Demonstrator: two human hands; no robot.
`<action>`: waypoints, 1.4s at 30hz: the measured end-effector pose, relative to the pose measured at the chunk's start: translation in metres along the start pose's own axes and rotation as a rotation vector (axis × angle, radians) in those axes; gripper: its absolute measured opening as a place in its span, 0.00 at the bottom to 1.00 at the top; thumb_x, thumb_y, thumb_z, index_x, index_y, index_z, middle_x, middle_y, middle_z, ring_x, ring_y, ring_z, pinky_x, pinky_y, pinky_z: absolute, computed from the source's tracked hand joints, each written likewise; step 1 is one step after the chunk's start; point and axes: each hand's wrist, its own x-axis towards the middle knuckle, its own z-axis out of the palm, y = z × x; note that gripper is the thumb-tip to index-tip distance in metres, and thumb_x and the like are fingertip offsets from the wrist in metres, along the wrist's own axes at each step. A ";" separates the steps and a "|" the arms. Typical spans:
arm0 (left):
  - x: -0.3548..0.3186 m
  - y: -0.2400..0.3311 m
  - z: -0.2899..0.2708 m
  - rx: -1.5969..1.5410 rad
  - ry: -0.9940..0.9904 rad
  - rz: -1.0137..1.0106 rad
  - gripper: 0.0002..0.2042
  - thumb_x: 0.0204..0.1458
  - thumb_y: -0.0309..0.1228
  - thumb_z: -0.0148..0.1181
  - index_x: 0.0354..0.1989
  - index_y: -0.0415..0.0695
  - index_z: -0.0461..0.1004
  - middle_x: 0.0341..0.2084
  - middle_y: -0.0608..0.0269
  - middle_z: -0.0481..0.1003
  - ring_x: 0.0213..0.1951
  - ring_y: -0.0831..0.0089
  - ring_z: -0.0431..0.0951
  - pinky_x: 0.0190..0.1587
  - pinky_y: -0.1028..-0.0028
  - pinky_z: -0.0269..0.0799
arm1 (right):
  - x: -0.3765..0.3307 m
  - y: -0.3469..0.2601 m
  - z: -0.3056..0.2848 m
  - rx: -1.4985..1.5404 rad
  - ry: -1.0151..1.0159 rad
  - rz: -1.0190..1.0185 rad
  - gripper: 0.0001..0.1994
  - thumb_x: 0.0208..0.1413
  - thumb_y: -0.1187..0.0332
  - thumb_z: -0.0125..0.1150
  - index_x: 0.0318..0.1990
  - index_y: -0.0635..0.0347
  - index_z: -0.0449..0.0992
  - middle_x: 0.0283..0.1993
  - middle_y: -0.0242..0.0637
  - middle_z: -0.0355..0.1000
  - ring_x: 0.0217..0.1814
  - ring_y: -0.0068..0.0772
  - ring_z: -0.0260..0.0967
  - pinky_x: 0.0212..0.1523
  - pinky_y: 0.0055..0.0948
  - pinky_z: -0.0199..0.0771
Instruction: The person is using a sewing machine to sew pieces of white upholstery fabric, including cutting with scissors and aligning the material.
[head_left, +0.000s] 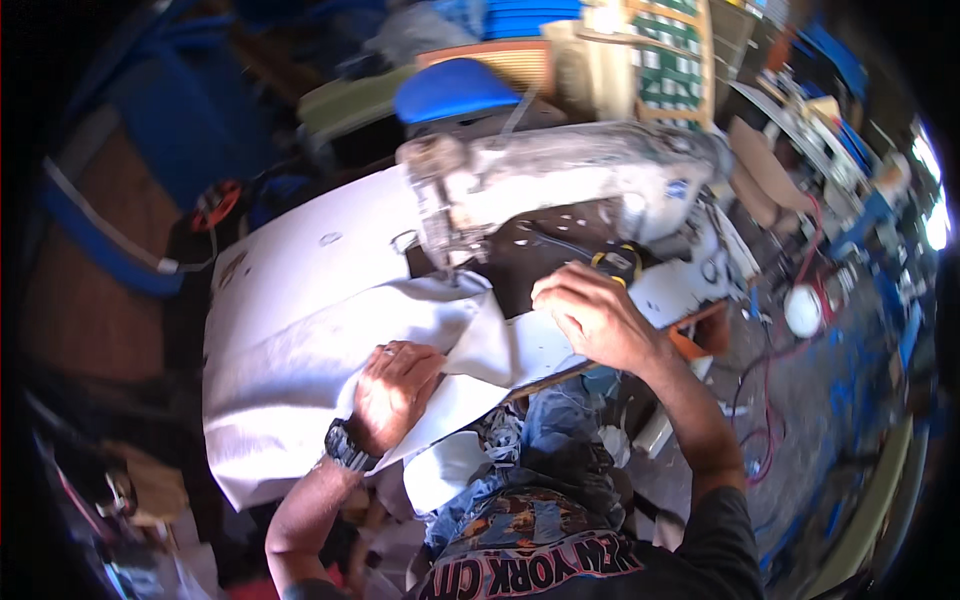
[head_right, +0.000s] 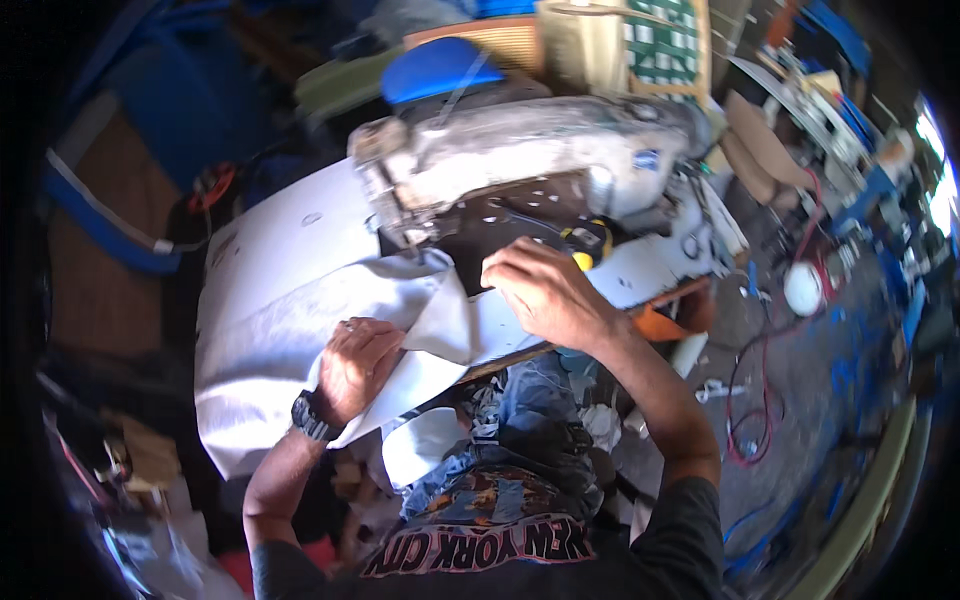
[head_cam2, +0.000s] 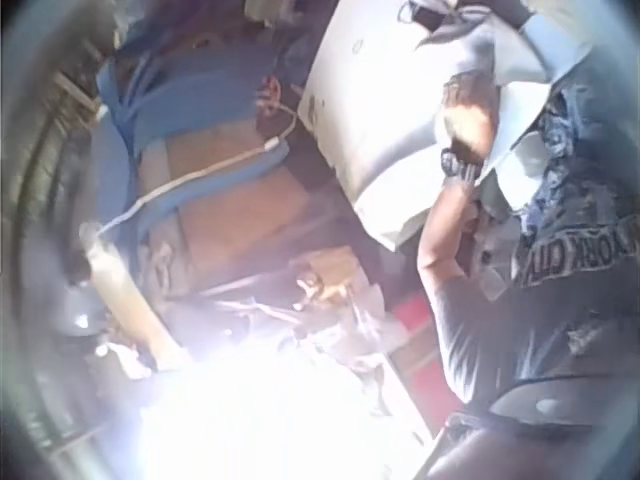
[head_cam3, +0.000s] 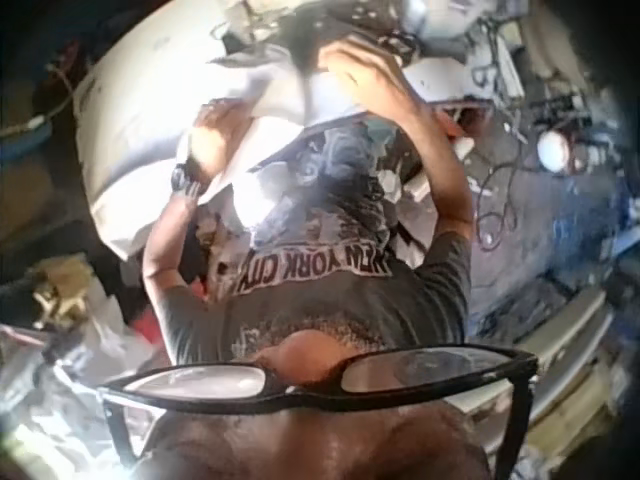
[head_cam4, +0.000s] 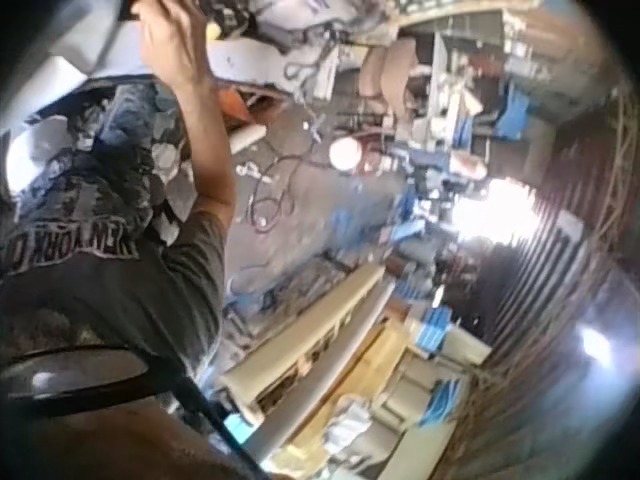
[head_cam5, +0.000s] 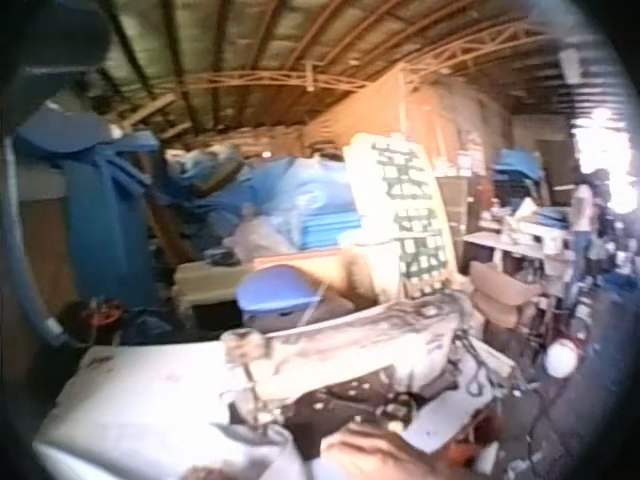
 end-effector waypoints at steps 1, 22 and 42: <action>-0.010 -0.002 -0.001 -0.048 -0.036 -0.064 0.10 0.51 0.21 0.68 0.43 0.41 0.82 0.42 0.57 0.83 0.44 0.58 0.82 0.49 0.61 0.77 | 0.008 -0.001 0.013 0.067 -0.046 -0.041 0.09 0.50 0.83 0.64 0.39 0.63 0.80 0.44 0.37 0.79 0.46 0.40 0.77 0.47 0.36 0.81; 0.012 -0.037 0.013 -0.192 -0.009 0.091 0.07 0.54 0.20 0.62 0.42 0.41 0.78 0.39 0.51 0.80 0.43 0.50 0.80 0.53 0.55 0.74 | 0.004 0.037 0.089 0.146 -0.052 -0.281 0.12 0.52 0.73 0.65 0.44 0.61 0.76 0.53 0.43 0.73 0.56 0.47 0.73 0.57 0.42 0.75; 0.024 -0.083 -0.003 -0.449 -0.438 -0.074 0.17 0.59 0.22 0.58 0.57 0.38 0.78 0.51 0.51 0.78 0.52 0.58 0.77 0.57 0.61 0.72 | 0.025 0.055 0.152 0.322 -0.011 -0.383 0.14 0.45 0.63 0.71 0.32 0.57 0.72 0.34 0.38 0.72 0.41 0.45 0.68 0.44 0.41 0.72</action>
